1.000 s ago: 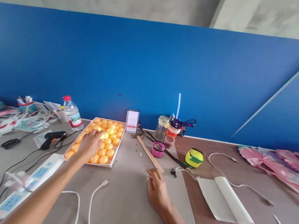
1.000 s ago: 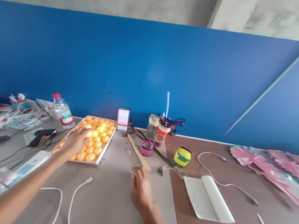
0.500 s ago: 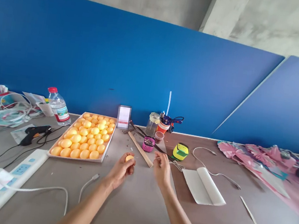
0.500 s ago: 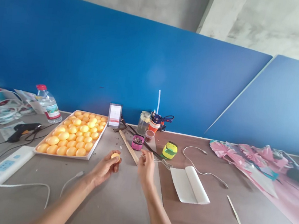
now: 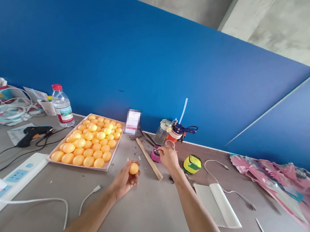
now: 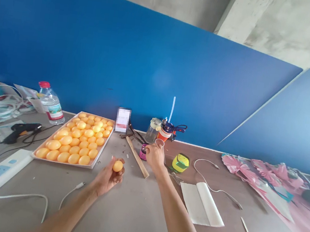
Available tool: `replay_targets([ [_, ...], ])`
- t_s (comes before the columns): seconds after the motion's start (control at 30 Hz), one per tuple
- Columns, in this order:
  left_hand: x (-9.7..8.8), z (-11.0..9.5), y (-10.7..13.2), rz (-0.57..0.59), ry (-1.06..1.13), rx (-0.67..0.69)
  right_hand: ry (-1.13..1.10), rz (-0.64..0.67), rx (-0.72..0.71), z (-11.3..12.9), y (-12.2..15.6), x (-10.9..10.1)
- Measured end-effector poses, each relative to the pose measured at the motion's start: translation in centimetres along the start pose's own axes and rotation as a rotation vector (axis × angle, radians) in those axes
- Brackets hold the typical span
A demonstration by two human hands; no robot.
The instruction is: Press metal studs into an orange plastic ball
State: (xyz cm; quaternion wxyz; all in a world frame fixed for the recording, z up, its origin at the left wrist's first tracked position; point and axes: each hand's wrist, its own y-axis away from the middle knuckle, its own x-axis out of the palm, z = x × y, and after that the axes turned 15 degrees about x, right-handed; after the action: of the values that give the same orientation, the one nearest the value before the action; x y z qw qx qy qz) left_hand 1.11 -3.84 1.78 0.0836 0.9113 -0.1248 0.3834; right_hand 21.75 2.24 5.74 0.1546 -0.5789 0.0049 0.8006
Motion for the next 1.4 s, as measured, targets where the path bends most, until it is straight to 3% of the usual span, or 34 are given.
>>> replay_targets([
  [0.2,0.0,0.1,-0.2,-0.024,0.103,-0.01,0.181,0.112,-0.014,0.9,-1.7,0.0],
  [0.4,0.1,0.2,-0.1,-0.009,0.058,0.021,0.266,0.22,-0.001,1.2,-3.3,0.1],
  [0.77,-0.1,0.4,0.0,0.035,0.067,0.003,0.167,0.187,0.01,0.5,-3.6,0.5],
  [1.03,-0.4,0.7,-0.1,0.023,0.108,0.016,-0.154,0.205,-0.004,-0.5,-3.9,0.3],
  [1.13,-0.2,0.4,0.0,0.005,0.133,-0.001,-0.539,0.223,0.107,-0.9,-3.0,-0.1],
  [1.27,-0.1,0.2,-0.1,-0.018,0.167,-0.024,-0.94,0.324,0.169,-0.7,0.2,-0.7],
  [1.4,-0.4,0.4,-0.2,-0.004,0.193,-0.032,-1.391,0.576,0.242,0.5,4.9,-0.6],
])
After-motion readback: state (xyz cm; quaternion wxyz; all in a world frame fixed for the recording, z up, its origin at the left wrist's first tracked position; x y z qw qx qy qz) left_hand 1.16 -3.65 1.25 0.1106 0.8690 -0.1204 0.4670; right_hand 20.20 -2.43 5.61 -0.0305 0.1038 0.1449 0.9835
